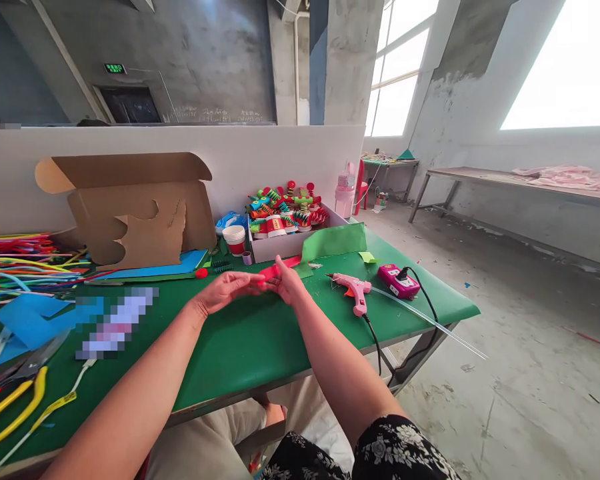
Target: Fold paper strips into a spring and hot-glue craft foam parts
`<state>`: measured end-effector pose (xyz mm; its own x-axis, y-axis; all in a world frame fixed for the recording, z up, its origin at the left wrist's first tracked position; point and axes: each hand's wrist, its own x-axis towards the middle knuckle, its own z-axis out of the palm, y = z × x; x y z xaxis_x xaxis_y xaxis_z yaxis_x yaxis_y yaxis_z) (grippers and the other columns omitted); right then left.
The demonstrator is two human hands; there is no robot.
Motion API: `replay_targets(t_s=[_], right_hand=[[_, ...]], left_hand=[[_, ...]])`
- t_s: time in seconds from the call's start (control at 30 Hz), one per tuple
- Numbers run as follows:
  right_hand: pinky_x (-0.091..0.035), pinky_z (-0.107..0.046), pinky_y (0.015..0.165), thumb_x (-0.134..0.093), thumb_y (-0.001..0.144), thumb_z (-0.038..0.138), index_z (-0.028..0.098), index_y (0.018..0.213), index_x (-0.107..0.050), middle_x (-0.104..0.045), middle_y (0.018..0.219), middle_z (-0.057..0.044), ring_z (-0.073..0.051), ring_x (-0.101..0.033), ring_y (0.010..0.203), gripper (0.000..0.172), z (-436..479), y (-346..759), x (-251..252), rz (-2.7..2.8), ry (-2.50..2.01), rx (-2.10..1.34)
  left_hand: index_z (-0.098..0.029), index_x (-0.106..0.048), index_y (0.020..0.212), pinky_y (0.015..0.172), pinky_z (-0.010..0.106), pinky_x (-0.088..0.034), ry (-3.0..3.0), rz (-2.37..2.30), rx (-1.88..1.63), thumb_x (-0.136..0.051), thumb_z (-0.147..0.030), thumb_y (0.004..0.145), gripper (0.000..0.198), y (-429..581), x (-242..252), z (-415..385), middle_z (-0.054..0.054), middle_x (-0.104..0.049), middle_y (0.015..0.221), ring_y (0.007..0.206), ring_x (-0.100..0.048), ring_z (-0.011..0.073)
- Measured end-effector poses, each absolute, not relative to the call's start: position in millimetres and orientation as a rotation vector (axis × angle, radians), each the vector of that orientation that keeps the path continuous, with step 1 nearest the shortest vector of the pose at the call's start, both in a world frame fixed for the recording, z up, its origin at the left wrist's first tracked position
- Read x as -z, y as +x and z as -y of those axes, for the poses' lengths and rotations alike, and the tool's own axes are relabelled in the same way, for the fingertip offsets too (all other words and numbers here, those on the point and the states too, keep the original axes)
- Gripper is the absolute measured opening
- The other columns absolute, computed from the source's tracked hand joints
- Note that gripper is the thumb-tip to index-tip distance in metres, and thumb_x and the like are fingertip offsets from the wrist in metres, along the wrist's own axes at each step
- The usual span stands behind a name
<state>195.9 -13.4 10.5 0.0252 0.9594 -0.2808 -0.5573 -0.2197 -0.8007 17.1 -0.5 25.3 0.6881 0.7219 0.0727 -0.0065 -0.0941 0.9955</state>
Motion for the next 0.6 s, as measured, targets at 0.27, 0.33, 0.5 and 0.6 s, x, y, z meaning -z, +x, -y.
replay_targets(t_s=[0.27, 0.33, 0.5, 0.6], right_hand=[[-0.055, -0.019, 0.055, -0.048, 0.096, 0.018, 0.014, 0.071, -0.061, -0.059, 0.058, 0.000, -0.008, -0.056, 0.048, 0.028, 11.3, 199.2, -7.4, 0.510, -0.917, -1.526], [-0.055, -0.019, 0.054, -0.050, 0.096, 0.020, 0.012, 0.070, -0.062, -0.059, 0.057, -0.001, -0.009, -0.057, 0.049, 0.030, 15.7, 196.7, -8.7, 0.580, -0.930, -1.587], [-0.056, -0.021, 0.053, -0.064, 0.087, 0.025, 0.011, 0.075, -0.066, -0.066, 0.060, -0.003, -0.009, -0.059, 0.048, 0.019, 31.4, 191.5, -12.8, 1.008, -0.889, -1.876], [-0.054, -0.021, 0.047, -0.071, 0.081, 0.030, 0.011, 0.077, -0.067, -0.069, 0.062, -0.004, -0.009, -0.058, 0.044, 0.020, 37.8, 190.1, -14.5, 1.270, -0.870, -2.025]], left_hand=[[-0.014, -0.070, 0.081, 0.078, 0.036, -0.055, 1.419, -0.701, -0.606, -0.070, -0.060, 0.073, 0.046, 19.6, -18.5, -1.6, 0.011, -0.075, 0.084, 0.078, -0.071, 0.0218], [-0.014, -0.066, 0.075, 0.068, 0.032, -0.054, 1.370, -0.844, -0.740, -0.066, -0.064, 0.074, 0.050, 17.8, -14.7, -9.1, 0.009, -0.073, 0.076, 0.068, -0.068, 0.0183], [-0.012, -0.066, 0.090, 0.057, 0.026, -0.049, 1.335, -0.857, -0.780, -0.059, -0.070, 0.075, 0.060, 21.1, -13.1, -10.7, 0.007, -0.070, 0.074, 0.060, -0.064, 0.0142], [-0.013, -0.065, 0.091, 0.046, 0.023, -0.041, 1.369, -0.773, -0.702, -0.065, -0.067, 0.071, 0.058, 24.1, -16.1, -5.1, 0.002, -0.066, 0.063, 0.045, -0.055, 0.0106]])
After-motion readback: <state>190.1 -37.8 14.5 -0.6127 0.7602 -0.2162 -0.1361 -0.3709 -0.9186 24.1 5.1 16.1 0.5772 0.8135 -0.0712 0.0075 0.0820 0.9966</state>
